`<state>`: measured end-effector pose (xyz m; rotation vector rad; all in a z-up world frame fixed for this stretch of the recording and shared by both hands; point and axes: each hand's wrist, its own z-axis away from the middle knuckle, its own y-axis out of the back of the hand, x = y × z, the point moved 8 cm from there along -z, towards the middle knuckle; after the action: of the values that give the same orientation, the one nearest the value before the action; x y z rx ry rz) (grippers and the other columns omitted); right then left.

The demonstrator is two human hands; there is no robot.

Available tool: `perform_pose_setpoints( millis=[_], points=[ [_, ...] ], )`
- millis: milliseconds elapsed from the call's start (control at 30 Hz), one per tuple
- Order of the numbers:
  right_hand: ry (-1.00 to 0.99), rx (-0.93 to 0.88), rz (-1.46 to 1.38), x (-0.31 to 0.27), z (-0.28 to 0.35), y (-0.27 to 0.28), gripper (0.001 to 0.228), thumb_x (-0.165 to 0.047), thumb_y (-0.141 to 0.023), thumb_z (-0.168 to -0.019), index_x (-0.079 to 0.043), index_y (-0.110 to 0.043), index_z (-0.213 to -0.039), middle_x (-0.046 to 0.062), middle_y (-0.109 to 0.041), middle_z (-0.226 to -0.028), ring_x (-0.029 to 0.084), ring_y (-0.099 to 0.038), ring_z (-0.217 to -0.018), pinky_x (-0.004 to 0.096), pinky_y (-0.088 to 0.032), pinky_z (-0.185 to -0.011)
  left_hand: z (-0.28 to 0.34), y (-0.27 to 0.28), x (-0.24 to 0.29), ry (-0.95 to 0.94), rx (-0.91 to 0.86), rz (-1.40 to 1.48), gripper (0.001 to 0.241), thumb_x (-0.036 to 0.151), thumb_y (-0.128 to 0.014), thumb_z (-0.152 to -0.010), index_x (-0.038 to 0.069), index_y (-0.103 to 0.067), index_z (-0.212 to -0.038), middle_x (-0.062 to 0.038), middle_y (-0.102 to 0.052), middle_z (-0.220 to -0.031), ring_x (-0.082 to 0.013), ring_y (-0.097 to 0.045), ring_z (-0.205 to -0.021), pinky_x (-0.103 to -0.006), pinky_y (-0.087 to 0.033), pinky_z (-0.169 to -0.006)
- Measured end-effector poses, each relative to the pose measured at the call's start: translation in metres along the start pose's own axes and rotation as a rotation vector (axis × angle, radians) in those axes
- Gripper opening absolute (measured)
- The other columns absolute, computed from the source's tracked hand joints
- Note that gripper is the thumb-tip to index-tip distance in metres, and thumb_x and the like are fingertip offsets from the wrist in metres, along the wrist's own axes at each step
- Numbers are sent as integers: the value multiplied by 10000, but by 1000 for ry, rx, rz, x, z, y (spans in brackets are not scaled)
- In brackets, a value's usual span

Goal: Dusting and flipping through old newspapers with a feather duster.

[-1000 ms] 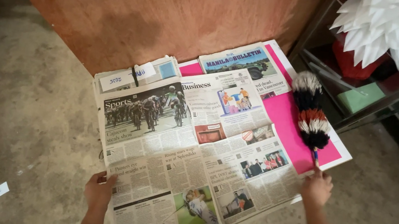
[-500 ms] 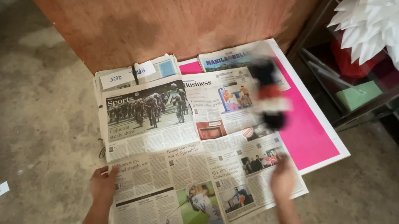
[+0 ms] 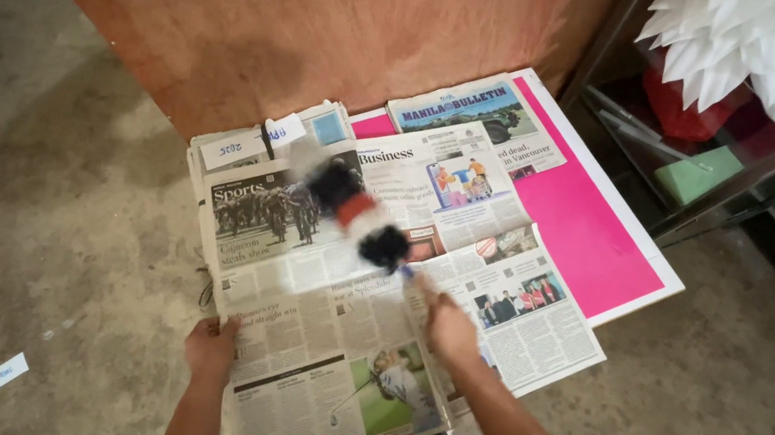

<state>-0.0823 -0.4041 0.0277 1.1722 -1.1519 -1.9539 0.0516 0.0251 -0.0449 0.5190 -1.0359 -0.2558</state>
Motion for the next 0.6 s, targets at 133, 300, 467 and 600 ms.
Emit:
perform_pose_setpoints(
  millis=[133, 300, 467, 600],
  points=[
    [8, 24, -5, -19, 30, 9, 508, -206, -307, -1094, -268, -329, -1598, 104, -629, -919, 145, -567, -505, 317, -654, -444, -5, -5, -8, 10, 3, 52, 373, 194, -749, -972, -48, -662, -1243, -171, -713, -1030, -269, -668, -869, -377, -557, -774],
    [244, -337, -122, -66, 126, -27, 587, -177, -368, -1046, -404, -344, -1587, 47, -590, -933, 164, -551, -712, 310, -554, -674, -7, -3, -12, -72, -17, 55, 380, 267, -685, -1003, -32, -670, -1237, -158, -723, -916, -237, -596, -650, -368, -498, -592],
    [-174, -486, -607, -49, 158, 6, 557, -257, -635, -885, -199, -532, -1429, 138, -689, -1089, 252, -689, -839, 331, -593, -679, -10, -10, 4, -335, -55, -241, 352, 303, -536, -1022, 25, -641, -1212, -125, -666, -1055, -240, -621, -890, -373, -526, -794],
    [-152, -296, -148, 34, 152, -24, 627, -176, -266, -1043, -516, -254, -1570, 31, -204, -1687, 332, -389, -1452, 538, -372, -1203, -6, -4, -16, -24, -78, 334, 374, 176, -686, -1003, -91, -622, -1257, -195, -688, -1101, -263, -640, -924, -364, -550, -802]
  ],
)
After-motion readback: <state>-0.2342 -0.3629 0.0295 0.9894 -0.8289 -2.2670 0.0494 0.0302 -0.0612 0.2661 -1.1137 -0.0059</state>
